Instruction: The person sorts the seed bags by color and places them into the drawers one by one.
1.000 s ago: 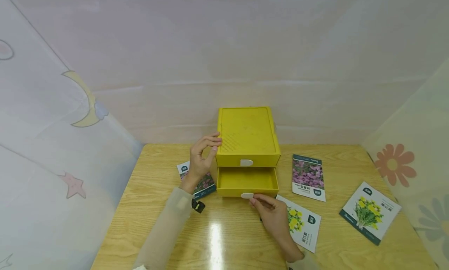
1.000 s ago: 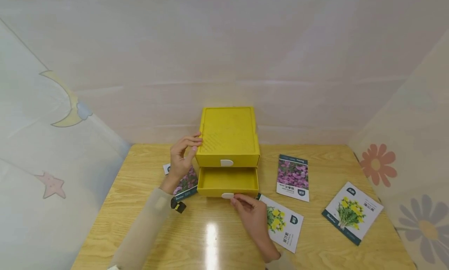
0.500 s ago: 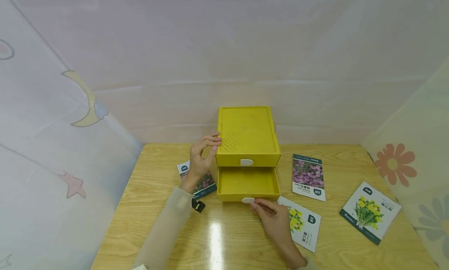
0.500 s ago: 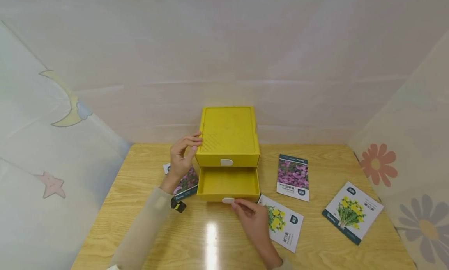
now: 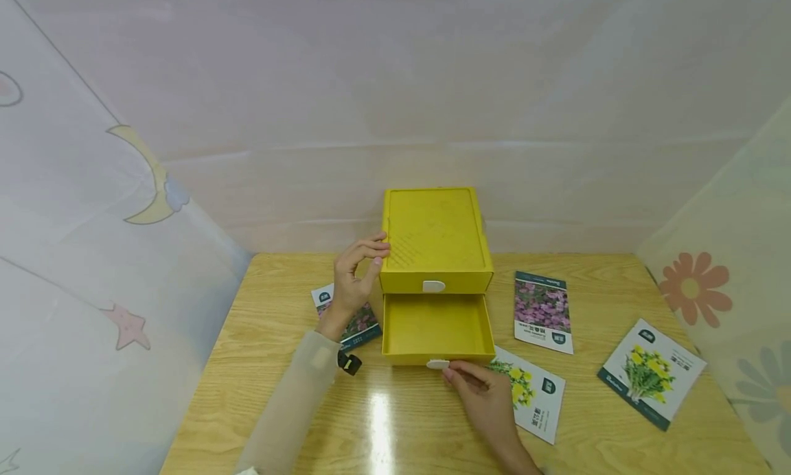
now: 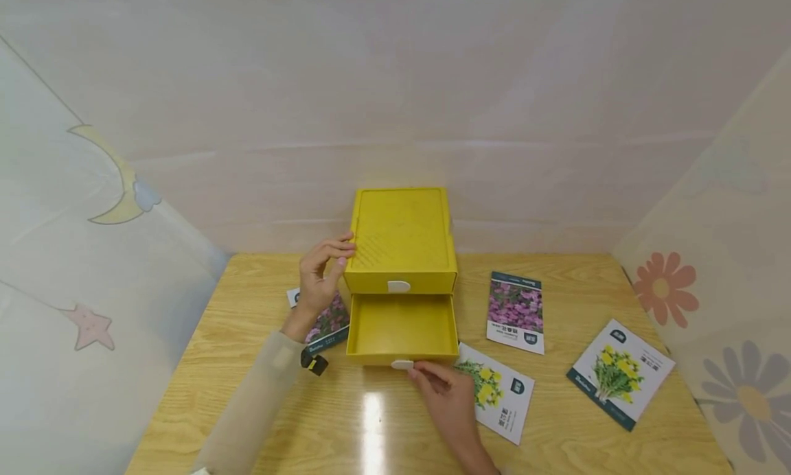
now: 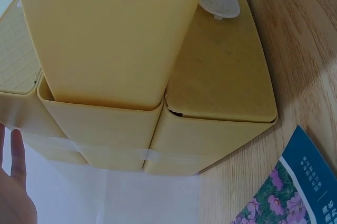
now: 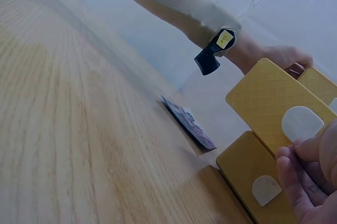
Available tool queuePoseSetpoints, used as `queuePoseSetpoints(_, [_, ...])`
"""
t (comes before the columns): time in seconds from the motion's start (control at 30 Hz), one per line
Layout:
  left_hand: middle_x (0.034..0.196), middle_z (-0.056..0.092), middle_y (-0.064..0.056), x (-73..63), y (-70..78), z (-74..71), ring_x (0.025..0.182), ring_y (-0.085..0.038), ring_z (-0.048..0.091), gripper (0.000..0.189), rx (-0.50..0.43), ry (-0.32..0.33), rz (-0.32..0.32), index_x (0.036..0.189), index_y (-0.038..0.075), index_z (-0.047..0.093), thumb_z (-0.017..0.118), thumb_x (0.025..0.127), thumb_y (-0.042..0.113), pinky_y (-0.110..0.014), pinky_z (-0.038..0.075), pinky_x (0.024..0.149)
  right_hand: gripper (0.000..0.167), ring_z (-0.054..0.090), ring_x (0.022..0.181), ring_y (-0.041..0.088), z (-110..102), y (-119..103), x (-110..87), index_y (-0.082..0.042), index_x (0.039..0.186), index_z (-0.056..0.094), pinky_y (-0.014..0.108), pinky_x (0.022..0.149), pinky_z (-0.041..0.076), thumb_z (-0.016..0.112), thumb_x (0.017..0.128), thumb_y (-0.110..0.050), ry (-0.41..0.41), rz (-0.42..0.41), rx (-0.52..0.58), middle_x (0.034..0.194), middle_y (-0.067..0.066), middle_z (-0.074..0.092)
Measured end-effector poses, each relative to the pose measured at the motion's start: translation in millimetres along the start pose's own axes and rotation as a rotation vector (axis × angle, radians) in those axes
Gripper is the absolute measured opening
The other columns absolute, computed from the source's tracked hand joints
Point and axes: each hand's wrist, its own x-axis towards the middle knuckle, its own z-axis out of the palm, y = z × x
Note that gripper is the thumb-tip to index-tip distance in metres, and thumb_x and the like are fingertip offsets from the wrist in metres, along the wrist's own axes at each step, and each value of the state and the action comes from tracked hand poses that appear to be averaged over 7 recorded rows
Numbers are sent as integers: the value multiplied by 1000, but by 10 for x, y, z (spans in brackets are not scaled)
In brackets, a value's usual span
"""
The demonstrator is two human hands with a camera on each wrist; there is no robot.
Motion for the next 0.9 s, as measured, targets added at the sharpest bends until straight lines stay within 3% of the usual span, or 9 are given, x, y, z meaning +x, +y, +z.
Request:
queuePoseSetpoints(0.17, [108, 73, -29, -11, -35, -3, 125, -47, 66, 16, -3, 6, 14, 101, -7, 76, 61, 100, -2, -52, 52, 115, 14, 82, 91, 31, 2, -11, -66, 1, 105, 82, 42, 80, 66, 79, 92, 6, 5, 52, -13, 102, 23, 80])
queuePoseSetpoints(0.33, [109, 73, -28, -15, -46, 1, 126, -47, 66, 20, -6, 8, 10, 102, -6, 76, 62, 104, 7, -51, 52, 115, 13, 82, 90, 29, 5, -4, -121, 0, 103, 82, 41, 79, 67, 80, 91, 5, 9, 20, -32, 100, 18, 81])
queuePoseSetpoints(0.53, [109, 73, -29, -16, -48, 1, 125, -48, 66, 18, -13, 9, 18, 101, -7, 75, 62, 103, 5, -52, 52, 115, 13, 82, 88, 27, 14, 2, -165, 1, 101, 82, 34, 77, 67, 80, 90, 7, 15, -10, -35, 99, 17, 82])
queuePoseSetpoints(0.9, [109, 73, -29, -18, -48, 3, 126, -45, 67, 18, -9, 9, 11, 101, -7, 75, 62, 103, 5, -51, 52, 115, 11, 82, 88, 29, 3, -13, -233, 2, 103, 82, 37, 78, 67, 79, 92, 5, 6, 11, -6, 101, 24, 80])
